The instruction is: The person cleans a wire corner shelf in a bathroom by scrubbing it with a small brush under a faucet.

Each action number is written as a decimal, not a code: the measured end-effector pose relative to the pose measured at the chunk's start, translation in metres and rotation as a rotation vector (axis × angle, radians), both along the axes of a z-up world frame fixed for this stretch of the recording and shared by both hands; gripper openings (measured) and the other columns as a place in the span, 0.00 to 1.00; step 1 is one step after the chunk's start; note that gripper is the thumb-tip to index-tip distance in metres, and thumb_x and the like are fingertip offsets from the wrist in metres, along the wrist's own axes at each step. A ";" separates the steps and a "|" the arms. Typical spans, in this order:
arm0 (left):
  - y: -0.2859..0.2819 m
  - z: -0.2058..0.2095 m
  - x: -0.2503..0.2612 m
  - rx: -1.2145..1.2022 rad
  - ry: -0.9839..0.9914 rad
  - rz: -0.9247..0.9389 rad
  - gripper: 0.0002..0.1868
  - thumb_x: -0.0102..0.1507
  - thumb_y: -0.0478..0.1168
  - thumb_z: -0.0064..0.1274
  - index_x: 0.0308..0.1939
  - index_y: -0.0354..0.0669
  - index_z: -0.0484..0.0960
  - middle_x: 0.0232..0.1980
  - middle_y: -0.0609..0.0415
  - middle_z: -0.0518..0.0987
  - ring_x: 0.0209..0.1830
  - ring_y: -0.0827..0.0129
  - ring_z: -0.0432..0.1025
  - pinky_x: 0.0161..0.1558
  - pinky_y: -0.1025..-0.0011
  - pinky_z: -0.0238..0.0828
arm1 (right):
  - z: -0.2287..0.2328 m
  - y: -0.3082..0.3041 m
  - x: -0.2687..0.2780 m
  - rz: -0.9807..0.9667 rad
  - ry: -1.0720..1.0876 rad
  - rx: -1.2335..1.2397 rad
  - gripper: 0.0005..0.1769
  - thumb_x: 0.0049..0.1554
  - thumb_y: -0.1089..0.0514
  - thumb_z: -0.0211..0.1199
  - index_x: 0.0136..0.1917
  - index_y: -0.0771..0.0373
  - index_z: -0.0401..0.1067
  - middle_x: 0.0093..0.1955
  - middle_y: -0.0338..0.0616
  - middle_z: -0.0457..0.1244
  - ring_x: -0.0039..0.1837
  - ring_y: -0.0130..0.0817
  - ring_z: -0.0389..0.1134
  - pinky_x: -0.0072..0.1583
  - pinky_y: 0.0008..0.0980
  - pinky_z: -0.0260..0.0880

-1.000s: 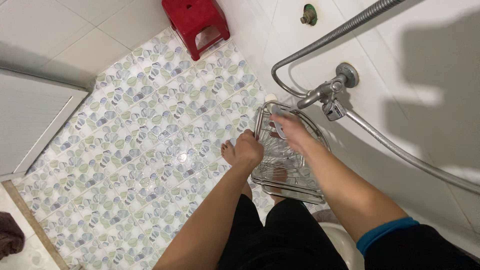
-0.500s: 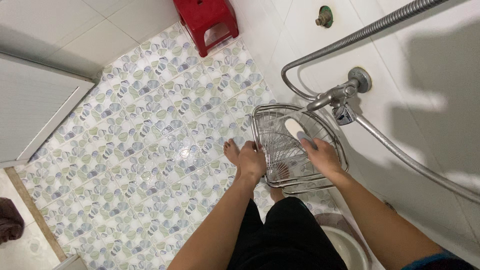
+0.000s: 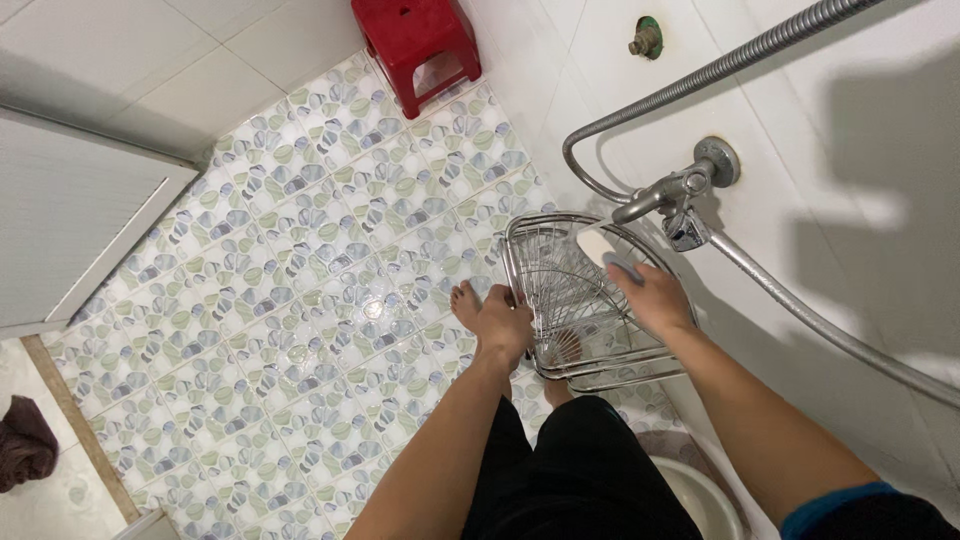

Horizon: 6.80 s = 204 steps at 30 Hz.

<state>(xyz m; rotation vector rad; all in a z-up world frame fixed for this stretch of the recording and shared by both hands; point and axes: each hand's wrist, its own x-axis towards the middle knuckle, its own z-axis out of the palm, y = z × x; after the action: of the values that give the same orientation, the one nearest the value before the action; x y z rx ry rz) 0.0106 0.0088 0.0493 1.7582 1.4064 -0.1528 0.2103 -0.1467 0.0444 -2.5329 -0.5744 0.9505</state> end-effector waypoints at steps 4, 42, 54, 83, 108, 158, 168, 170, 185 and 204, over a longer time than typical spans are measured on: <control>-0.003 -0.003 0.000 0.127 0.017 -0.018 0.16 0.57 0.45 0.54 0.47 0.48 0.85 0.78 0.20 0.46 0.80 0.30 0.35 0.77 0.48 0.23 | 0.008 -0.009 -0.003 0.021 -0.118 -0.002 0.34 0.60 0.30 0.58 0.42 0.65 0.78 0.37 0.53 0.68 0.43 0.51 0.71 0.49 0.46 0.69; 0.001 -0.024 -0.046 0.130 -0.334 0.071 0.52 0.56 0.38 0.59 0.76 0.23 0.45 0.78 0.23 0.48 0.82 0.33 0.37 0.78 0.52 0.34 | -0.019 0.029 -0.041 0.192 -0.459 0.109 0.28 0.55 0.36 0.66 0.36 0.65 0.82 0.60 0.70 0.65 0.57 0.59 0.69 0.56 0.47 0.70; 0.055 0.088 -0.042 0.240 0.263 -1.104 0.34 0.59 0.64 0.58 0.66 0.58 0.76 0.82 0.36 0.41 0.84 0.47 0.35 0.77 0.47 0.40 | 0.036 0.081 -0.046 0.272 0.028 -0.138 0.31 0.58 0.29 0.56 0.53 0.58 0.78 0.45 0.50 0.71 0.52 0.50 0.73 0.56 0.49 0.70; 0.028 0.050 -0.071 0.245 0.064 -0.808 0.28 0.55 0.59 0.62 0.50 0.43 0.86 0.76 0.25 0.54 0.78 0.29 0.45 0.76 0.48 0.41 | 0.039 0.088 -0.037 0.381 -0.017 -0.159 0.31 0.57 0.27 0.58 0.49 0.55 0.78 0.39 0.45 0.69 0.46 0.45 0.73 0.51 0.46 0.70; 0.023 0.057 -0.069 0.205 0.123 -0.793 0.29 0.56 0.62 0.61 0.51 0.47 0.86 0.79 0.29 0.51 0.80 0.33 0.42 0.78 0.45 0.33 | 0.072 0.045 0.030 0.219 0.009 -0.417 0.39 0.60 0.24 0.52 0.53 0.62 0.80 0.40 0.51 0.72 0.48 0.44 0.76 0.54 0.45 0.73; -0.003 -0.001 -0.029 -0.007 0.025 -0.723 0.46 0.62 0.37 0.46 0.80 0.32 0.42 0.83 0.35 0.42 0.81 0.43 0.49 0.74 0.54 0.54 | -0.013 0.082 -0.038 -0.900 0.757 0.434 0.21 0.62 0.43 0.53 0.51 0.65 0.69 0.35 0.44 0.63 0.32 0.31 0.67 0.34 0.33 0.70; 0.005 0.010 -0.029 -0.043 0.092 -0.777 0.47 0.59 0.34 0.42 0.82 0.38 0.39 0.85 0.42 0.39 0.84 0.44 0.39 0.75 0.39 0.43 | -0.016 0.076 -0.083 -0.332 0.568 0.083 0.29 0.62 0.40 0.50 0.51 0.72 0.66 0.33 0.55 0.65 0.28 0.42 0.68 0.27 0.37 0.64; 0.007 0.015 -0.029 -0.030 0.122 -0.804 0.46 0.61 0.34 0.40 0.81 0.38 0.38 0.85 0.44 0.37 0.84 0.45 0.37 0.75 0.37 0.40 | -0.017 0.073 -0.059 -0.404 0.463 0.112 0.30 0.62 0.40 0.51 0.50 0.74 0.68 0.34 0.56 0.66 0.29 0.42 0.70 0.28 0.38 0.66; 0.008 0.025 -0.024 -0.043 0.175 -0.817 0.45 0.62 0.35 0.40 0.81 0.38 0.37 0.85 0.46 0.38 0.84 0.48 0.37 0.75 0.40 0.43 | -0.020 0.069 -0.046 -0.295 0.302 0.085 0.29 0.63 0.43 0.51 0.53 0.76 0.71 0.42 0.66 0.68 0.32 0.45 0.72 0.31 0.40 0.72; 0.011 0.031 -0.018 -0.115 0.194 -0.779 0.45 0.63 0.36 0.39 0.81 0.40 0.36 0.86 0.48 0.36 0.84 0.48 0.36 0.75 0.38 0.41 | -0.043 0.082 -0.047 -0.300 0.192 0.050 0.34 0.58 0.40 0.54 0.51 0.79 0.71 0.40 0.60 0.69 0.36 0.52 0.74 0.38 0.49 0.77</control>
<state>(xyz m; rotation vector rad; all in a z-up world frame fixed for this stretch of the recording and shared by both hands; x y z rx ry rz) -0.0070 0.0194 0.0802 2.1454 0.7436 -0.8170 0.1631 -0.0649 0.0009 -2.3614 -0.1531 1.0343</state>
